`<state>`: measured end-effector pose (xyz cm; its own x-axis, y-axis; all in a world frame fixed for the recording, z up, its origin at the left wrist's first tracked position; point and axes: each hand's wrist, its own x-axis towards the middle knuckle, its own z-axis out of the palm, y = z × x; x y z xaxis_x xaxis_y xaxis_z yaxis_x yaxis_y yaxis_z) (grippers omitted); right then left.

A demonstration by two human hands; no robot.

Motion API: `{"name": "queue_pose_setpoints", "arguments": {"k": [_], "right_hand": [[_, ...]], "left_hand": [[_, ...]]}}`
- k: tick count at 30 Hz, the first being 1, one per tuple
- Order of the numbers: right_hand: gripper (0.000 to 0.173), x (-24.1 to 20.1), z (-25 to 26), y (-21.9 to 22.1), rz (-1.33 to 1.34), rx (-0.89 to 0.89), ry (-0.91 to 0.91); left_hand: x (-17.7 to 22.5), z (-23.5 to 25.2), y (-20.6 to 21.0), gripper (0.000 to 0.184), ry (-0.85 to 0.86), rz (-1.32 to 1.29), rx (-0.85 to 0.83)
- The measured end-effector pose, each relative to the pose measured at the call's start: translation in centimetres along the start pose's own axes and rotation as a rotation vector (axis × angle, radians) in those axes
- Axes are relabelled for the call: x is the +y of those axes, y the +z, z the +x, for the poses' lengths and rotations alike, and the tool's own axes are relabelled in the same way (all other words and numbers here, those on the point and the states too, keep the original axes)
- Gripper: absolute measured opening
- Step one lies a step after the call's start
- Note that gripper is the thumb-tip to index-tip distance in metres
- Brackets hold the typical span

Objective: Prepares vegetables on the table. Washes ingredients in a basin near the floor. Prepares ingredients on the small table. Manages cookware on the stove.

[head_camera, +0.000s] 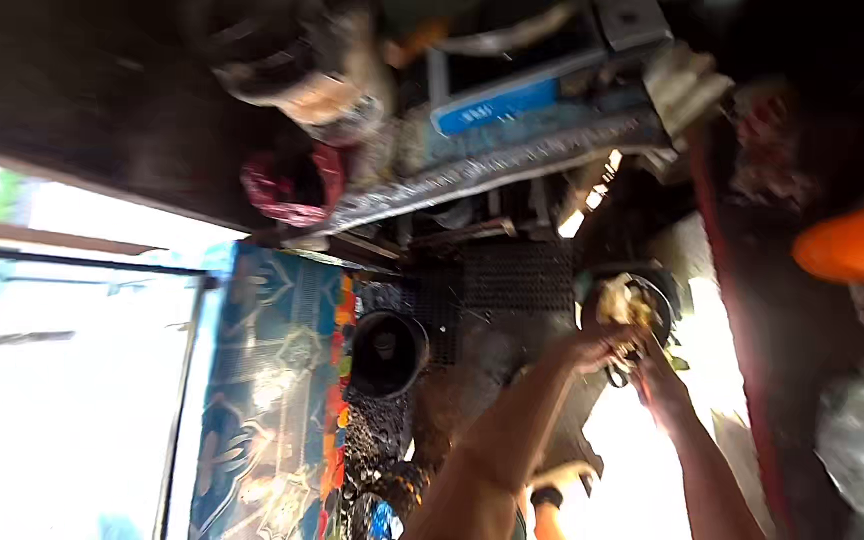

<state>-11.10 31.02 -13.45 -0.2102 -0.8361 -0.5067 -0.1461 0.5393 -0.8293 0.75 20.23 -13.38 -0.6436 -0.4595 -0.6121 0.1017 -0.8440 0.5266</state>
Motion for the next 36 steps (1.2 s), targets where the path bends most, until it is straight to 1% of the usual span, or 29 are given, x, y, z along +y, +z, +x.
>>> {"name": "queue_pose_setpoints", "arguments": {"k": [1,3,5,6,7,10,12,14,16,20,23,26,28,29,32,34,36], "right_hand": [[0.069,-0.3,0.1,-0.3,-0.065,-0.024,0.041],[0.061,-0.1,1.1,-0.7,-0.104,-0.064,0.152],[0.057,1.4,2.0,-0.8,-0.061,-0.042,0.255],[0.056,1.9,2.0,-0.9,-0.039,-0.032,0.271],[0.057,2.2,2.0,-1.1,-0.013,-0.033,0.274],[0.063,3.3,2.5,-1.5,-0.022,-0.054,0.187],[0.068,4.3,3.2,-1.5,-0.047,-0.083,0.161],[0.069,4.5,3.9,-1.4,-0.072,-0.089,0.176],[0.067,4.7,4.5,-1.3,-0.108,-0.089,0.189],[0.065,6.0,5.9,-1.1,-0.226,-0.105,0.115],[0.058,6.4,6.8,-0.4,-0.294,-0.037,0.07],[0.05,6.3,7.5,-0.2,-0.345,0.012,0.09],[0.049,6.9,8.0,-0.5,-0.364,0.039,0.124],[0.049,7.4,8.2,-0.8,-0.332,0.052,0.136],[0.052,8.9,8.6,-1.0,-0.121,0.07,0.098],[0.055,8.6,8.4,-1.0,-0.103,0.024,0.076],[0.062,7.9,8.1,-1.3,-0.166,-0.049,0.077]], "left_hand": [[-0.2,0.3,-0.1,0.013,0.008,-0.012,-0.013],[-1.9,2.0,-1.1,0.01,-0.005,0.025,-0.031],[-3.8,3.9,-2.0,0.014,-0.045,0.053,-0.009],[-4.2,4.3,-2.1,0.018,-0.071,0.042,0.005],[-4.5,4.9,-2.2,0.023,-0.094,0.029,0.021],[-5.0,6.3,-2.7,0.018,-0.122,0.039,0.082],[-5.1,7.0,-3.2,0.019,-0.116,0.04,0.063],[-5.2,7.6,-3.4,0.02,-0.109,0.049,0.054],[-5.4,8.0,-3.5,0.021,-0.099,0.039,0.088],[-5.9,8.2,-2.7,0.016,-0.035,-0.046,0.225],[-6.3,8.4,-1.8,0.013,-0.012,-0.136,0.308],[-7.1,9.0,-1.7,0.013,-0.037,-0.191,0.338],[-7.2,9.2,-2.1,0.019,-0.078,-0.188,0.303],[-7.2,9.1,-2.3,0.021,-0.089,-0.182,0.275],[-6.8,9.0,-2.9,0.02,-0.113,-0.141,0.22],[-6.5,9.3,-3.5,0.022,-0.101,-0.105,0.206],[-6.1,9.6,-3.8,0.03,-0.091,0.008,0.172]]}}
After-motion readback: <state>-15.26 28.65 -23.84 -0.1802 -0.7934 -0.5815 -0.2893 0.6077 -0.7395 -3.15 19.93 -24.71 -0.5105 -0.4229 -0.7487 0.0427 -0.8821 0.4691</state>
